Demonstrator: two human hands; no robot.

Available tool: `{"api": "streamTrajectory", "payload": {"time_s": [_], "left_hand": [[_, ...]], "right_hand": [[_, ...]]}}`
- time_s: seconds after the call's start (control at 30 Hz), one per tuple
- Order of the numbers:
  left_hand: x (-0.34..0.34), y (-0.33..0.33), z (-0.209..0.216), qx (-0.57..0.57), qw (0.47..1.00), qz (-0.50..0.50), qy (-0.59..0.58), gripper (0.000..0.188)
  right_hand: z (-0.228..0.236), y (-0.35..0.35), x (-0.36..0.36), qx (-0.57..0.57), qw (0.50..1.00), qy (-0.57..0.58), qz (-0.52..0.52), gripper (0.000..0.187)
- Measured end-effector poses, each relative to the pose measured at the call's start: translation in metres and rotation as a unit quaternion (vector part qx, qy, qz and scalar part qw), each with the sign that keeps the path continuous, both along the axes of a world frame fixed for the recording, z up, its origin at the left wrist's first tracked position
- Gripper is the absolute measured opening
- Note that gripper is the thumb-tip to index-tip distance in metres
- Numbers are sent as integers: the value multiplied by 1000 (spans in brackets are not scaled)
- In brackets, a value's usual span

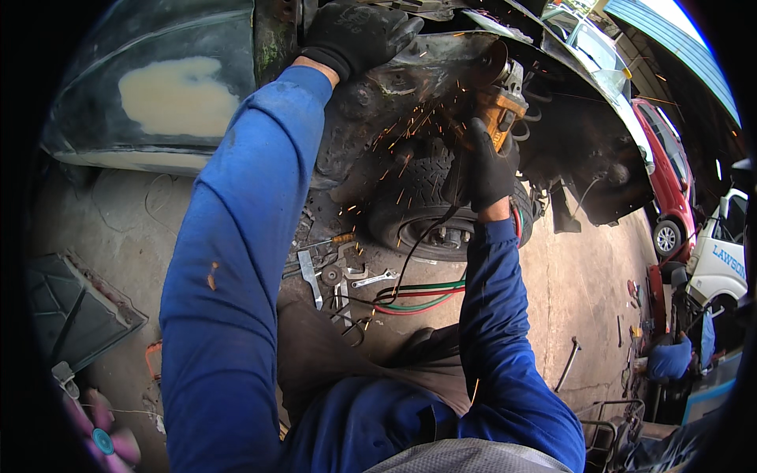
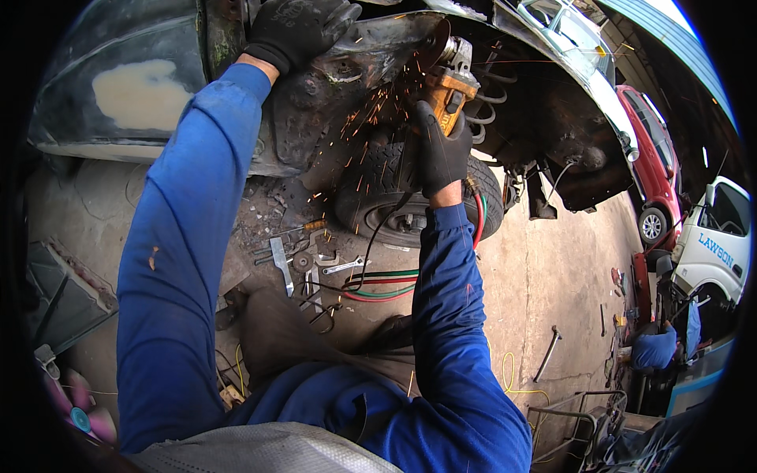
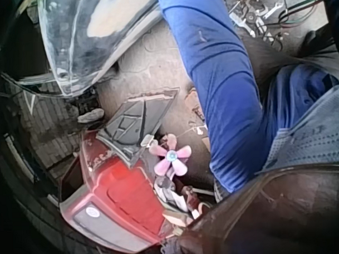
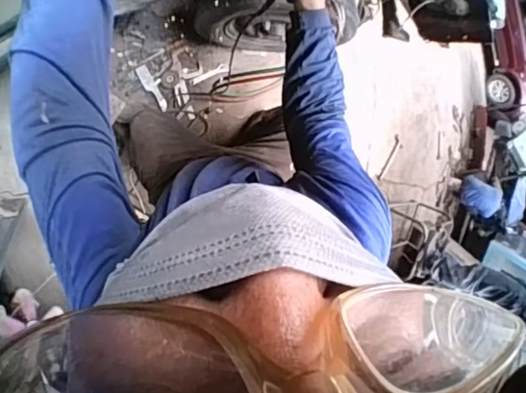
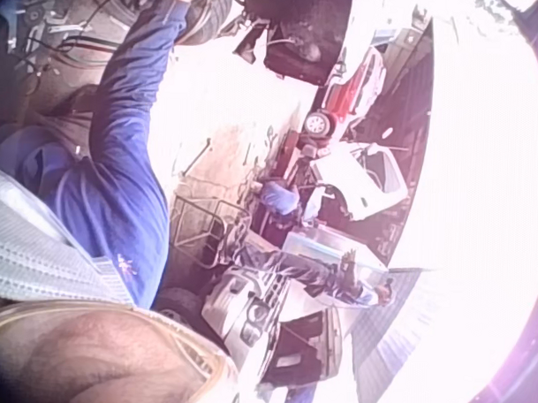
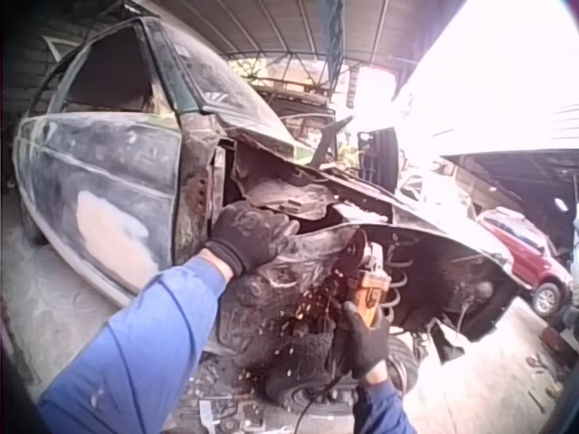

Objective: The person uses an angle grinder to grind and smooth a section of a car's body panel near the wheel well. They repeatedly grind the metal surface, pause to inspect the area, and remove loose debris by hand.

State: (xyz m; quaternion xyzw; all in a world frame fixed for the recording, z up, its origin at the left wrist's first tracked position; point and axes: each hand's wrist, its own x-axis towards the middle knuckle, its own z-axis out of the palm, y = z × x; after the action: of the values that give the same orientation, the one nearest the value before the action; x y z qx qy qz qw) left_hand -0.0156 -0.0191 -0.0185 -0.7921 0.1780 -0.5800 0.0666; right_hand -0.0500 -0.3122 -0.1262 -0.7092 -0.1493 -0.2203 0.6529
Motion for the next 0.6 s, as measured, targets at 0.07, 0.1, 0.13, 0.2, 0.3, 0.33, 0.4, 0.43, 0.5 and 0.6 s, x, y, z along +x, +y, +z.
{"api": "streamTrajectory", "payload": {"time_s": [0.07,0.1,0.13,0.2,0.3,0.33,0.4,0.43,0.5,0.6], "left_hand": [[0,-1,0,1,1000,5,7,39],[0,-1,0,1,1000,7,10,39],[0,-1,0,0,1000,7,11,39],[1,-1,0,-4,1000,6,13,39],[2,-1,-1,0,1000,1,-3,39],[2,0,-1,-1,1000,0,1,39],[3,0,-2,-3,1000,-2,9,39],[3,0,-2,-2,1000,-4,10,40],[3,0,-1,0,1000,-7,13,40],[2,0,0,-5,999,3,35,41]], "right_hand": [[1,0,0,-8,1000,-4,-6,36],[1,0,1,-9,1000,-4,-8,36],[2,-1,1,-11,1000,-4,-10,36],[2,-1,2,-5,1000,5,-10,36],[1,-1,2,1,1000,3,-3,37],[0,-2,3,1,1000,-5,3,38],[0,-2,4,9,1000,6,3,38],[0,-2,5,12,1000,15,-2,39],[0,-3,6,16,1000,13,11,39],[0,-3,6,15,1000,17,2,39]]}}
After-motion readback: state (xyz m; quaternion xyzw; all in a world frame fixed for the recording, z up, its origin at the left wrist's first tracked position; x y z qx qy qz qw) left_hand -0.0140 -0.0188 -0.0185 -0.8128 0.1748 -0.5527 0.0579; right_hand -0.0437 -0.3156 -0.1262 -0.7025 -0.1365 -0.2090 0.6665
